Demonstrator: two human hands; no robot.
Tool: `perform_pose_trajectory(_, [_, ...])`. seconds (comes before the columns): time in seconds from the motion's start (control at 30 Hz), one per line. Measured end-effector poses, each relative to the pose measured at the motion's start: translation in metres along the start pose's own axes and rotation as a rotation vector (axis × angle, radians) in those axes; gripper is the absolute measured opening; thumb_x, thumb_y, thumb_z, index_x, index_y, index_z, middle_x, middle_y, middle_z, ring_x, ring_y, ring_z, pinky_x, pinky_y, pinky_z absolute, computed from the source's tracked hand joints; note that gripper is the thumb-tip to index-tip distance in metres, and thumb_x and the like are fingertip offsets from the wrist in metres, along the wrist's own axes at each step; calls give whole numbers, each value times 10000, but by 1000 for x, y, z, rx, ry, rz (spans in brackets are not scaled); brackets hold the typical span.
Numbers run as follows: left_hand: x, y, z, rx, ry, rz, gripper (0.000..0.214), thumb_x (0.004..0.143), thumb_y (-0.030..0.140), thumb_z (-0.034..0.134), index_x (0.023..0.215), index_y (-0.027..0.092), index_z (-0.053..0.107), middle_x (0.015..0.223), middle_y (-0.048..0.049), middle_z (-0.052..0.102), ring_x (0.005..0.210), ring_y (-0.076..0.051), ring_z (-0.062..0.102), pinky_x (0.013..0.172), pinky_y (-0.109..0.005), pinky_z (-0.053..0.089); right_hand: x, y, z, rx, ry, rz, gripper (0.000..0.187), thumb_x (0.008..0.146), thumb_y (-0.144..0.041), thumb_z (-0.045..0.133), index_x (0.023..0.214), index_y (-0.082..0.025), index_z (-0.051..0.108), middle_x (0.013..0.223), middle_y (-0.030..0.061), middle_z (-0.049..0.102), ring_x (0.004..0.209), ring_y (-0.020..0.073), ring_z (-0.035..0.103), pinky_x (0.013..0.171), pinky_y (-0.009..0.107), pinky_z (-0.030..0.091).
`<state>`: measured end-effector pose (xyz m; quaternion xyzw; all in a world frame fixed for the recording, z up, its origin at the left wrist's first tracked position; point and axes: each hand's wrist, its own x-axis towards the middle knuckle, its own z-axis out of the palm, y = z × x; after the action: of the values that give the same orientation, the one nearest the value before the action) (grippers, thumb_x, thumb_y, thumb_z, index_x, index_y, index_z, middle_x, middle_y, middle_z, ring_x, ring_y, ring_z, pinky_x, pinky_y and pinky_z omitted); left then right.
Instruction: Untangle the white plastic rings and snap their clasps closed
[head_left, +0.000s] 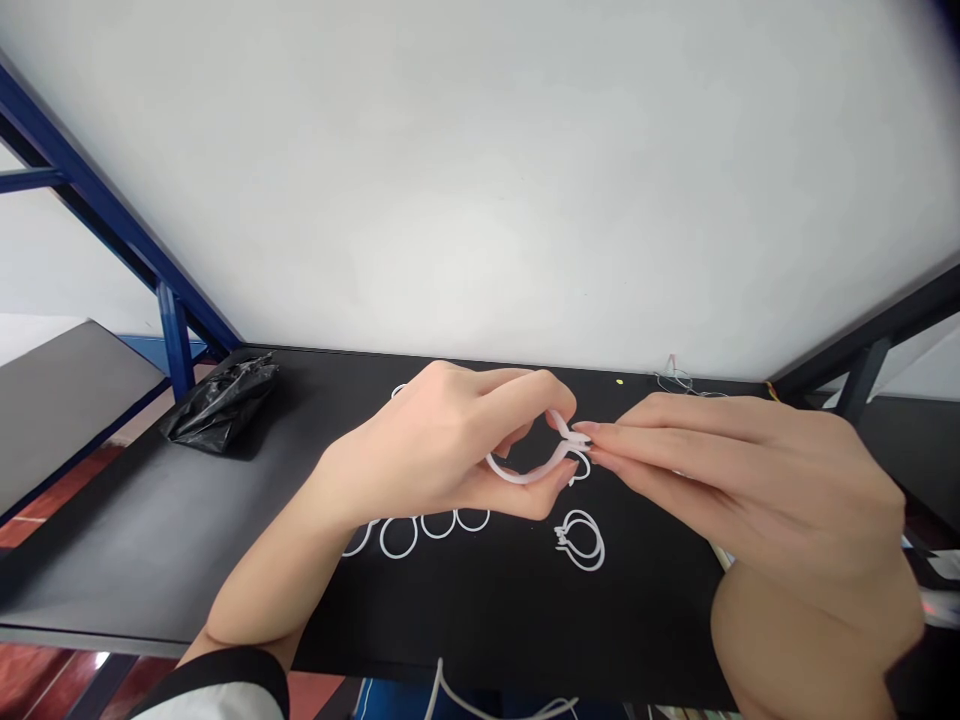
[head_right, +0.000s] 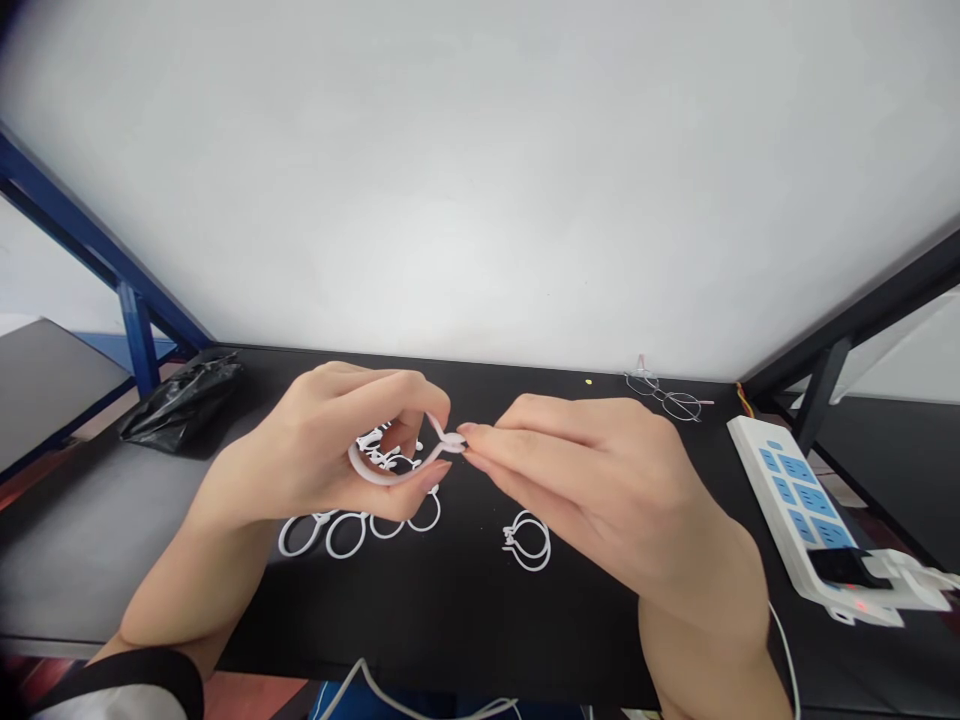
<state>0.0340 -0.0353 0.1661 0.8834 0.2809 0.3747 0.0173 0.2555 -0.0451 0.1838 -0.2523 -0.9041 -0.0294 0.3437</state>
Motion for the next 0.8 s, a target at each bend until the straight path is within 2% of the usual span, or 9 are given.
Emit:
perform_pose_trajectory(0.13, [0, 0, 0, 0, -6, 1, 92, 844, 274, 557, 873, 189, 534, 579, 73, 504, 449, -48, 420, 432, -162, 324, 0, -2, 2, 55, 4, 40, 223, 945, -163, 522, 1025, -262, 705, 825, 24, 717, 696, 151, 686, 600, 260, 591])
perform_pose_trajectory(0.57, [1, 1, -1, 7, -16, 22, 52, 843, 241, 534, 850, 193, 515, 586, 72, 491, 452, -48, 412, 422, -167, 308, 0, -4, 2, 118, -66, 92, 147, 897, -263, 622, 1008, -286, 716, 819, 20, 711, 712, 166, 690, 604, 261, 595])
perform_pose_trajectory(0.8, [1, 1, -1, 1, -8, 20, 55, 834, 238, 548, 832, 197, 512, 587, 69, 505, 446, -52, 394, 420, -172, 312, -3, 0, 6, 50, -14, 46, 217, 954, -187, 510, 930, -264, 711, 714, 10, 672, 632, 146, 641, 525, 267, 544])
